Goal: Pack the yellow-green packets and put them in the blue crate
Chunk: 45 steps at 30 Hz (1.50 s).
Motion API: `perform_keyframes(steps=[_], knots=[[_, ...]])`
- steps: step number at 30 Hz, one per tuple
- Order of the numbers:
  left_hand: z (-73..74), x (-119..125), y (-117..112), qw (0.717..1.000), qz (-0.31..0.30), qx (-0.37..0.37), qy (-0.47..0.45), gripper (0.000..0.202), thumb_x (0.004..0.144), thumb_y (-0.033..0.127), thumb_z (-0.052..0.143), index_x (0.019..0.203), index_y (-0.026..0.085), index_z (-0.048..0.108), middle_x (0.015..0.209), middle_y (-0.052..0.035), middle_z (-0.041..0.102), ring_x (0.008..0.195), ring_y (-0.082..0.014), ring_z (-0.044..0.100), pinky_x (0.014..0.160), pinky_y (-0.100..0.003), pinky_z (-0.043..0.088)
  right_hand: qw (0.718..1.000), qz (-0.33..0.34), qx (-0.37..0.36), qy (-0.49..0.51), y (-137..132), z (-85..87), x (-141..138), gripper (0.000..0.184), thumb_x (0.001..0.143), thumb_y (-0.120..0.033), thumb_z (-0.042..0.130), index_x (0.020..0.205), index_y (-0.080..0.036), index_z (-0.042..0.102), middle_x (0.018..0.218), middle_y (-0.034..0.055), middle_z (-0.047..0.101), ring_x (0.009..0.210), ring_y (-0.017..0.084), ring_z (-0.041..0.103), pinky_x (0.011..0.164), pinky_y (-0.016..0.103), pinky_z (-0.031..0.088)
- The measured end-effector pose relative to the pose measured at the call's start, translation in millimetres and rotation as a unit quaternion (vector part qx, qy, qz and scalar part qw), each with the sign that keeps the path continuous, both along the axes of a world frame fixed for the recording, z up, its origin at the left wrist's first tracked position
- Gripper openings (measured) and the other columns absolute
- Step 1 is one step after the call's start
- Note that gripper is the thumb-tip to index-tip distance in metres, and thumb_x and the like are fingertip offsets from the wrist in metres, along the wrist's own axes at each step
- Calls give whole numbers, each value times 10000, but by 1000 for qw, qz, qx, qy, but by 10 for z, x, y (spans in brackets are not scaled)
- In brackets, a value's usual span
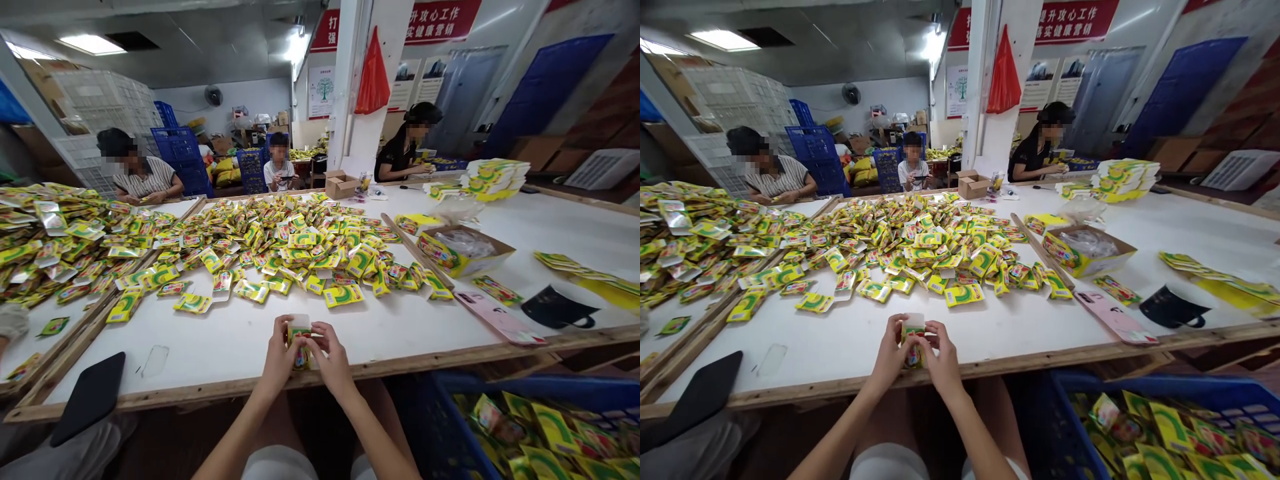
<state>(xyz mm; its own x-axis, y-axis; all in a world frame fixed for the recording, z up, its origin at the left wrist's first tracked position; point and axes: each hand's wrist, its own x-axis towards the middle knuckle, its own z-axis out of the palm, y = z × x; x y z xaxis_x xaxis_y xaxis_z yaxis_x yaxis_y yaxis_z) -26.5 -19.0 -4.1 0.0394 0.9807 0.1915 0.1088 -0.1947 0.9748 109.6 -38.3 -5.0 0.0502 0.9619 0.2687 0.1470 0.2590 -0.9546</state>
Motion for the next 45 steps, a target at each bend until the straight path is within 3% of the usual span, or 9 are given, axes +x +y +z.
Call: perform_keyframes(steps=[6, 10, 14, 20, 28, 39, 45], knots=[[13, -187, -22, 998, -62, -8, -17, 216, 836, 344, 552, 959, 177, 610, 903, -54, 657, 855, -205, 606, 783, -315, 469, 996, 75, 12, -51, 180, 16, -31, 165, 856, -278, 514, 985, -209, 592, 930, 41, 668, 829, 176, 641, 770, 298, 512], [44, -186, 33, 999, -36, 36, -2, 194, 846, 320, 545, 917, 180, 658, 929, -65, 648, 904, -211, 598, 820, -329, 464, 993, 54, 50, -89, 297, 90, 1, 112, 837, -262, 529, 825, -204, 624, 856, 35, 649, 814, 181, 612, 753, 303, 492], [28, -162, 7, 998, -15, 23, -63, 251, 839, 307, 571, 1066, 204, 595, 964, -63, 667, 862, -191, 628, 779, -319, 492, 995, 37, 65, -61, 332, 117, -20, 140, 847, -228, 518, 951, -212, 610, 863, 30, 634, 827, 174, 609, 767, 307, 492], [63, -200, -48, 998, -20, 10, -50, 199, 816, 321, 607, 913, 167, 687, 1009, -98, 698, 990, -234, 629, 897, -347, 467, 987, 71, 106, -100, 221, 146, -43, 106, 850, -225, 541, 884, -208, 640, 932, 55, 598, 900, 185, 573, 803, 314, 475], [50, -173, 46, 994, 12, -29, -107, 196, 748, 314, 678, 868, 159, 680, 836, -54, 710, 751, -163, 632, 686, -250, 486, 994, 21, 58, -93, 299, 184, -109, 129, 840, -263, 530, 798, -192, 629, 786, 30, 607, 725, 162, 577, 680, 279, 474], [-2, -182, 68, 990, 16, -47, -131, 163, 753, 307, 676, 828, 165, 648, 746, -8, 653, 703, -134, 595, 656, -226, 464, 995, 52, 10, -81, 384, 187, -51, 158, 824, -313, 555, 756, -191, 629, 728, 18, 632, 688, 156, 582, 648, 266, 480], [3, -200, -25, 999, -13, -22, -45, 168, 795, 320, 633, 870, 178, 682, 847, -51, 697, 823, -184, 629, 756, -283, 484, 993, 110, 7, -49, 277, 94, -65, 144, 838, -293, 548, 882, -197, 645, 850, 26, 666, 783, 163, 621, 726, 288, 506]])
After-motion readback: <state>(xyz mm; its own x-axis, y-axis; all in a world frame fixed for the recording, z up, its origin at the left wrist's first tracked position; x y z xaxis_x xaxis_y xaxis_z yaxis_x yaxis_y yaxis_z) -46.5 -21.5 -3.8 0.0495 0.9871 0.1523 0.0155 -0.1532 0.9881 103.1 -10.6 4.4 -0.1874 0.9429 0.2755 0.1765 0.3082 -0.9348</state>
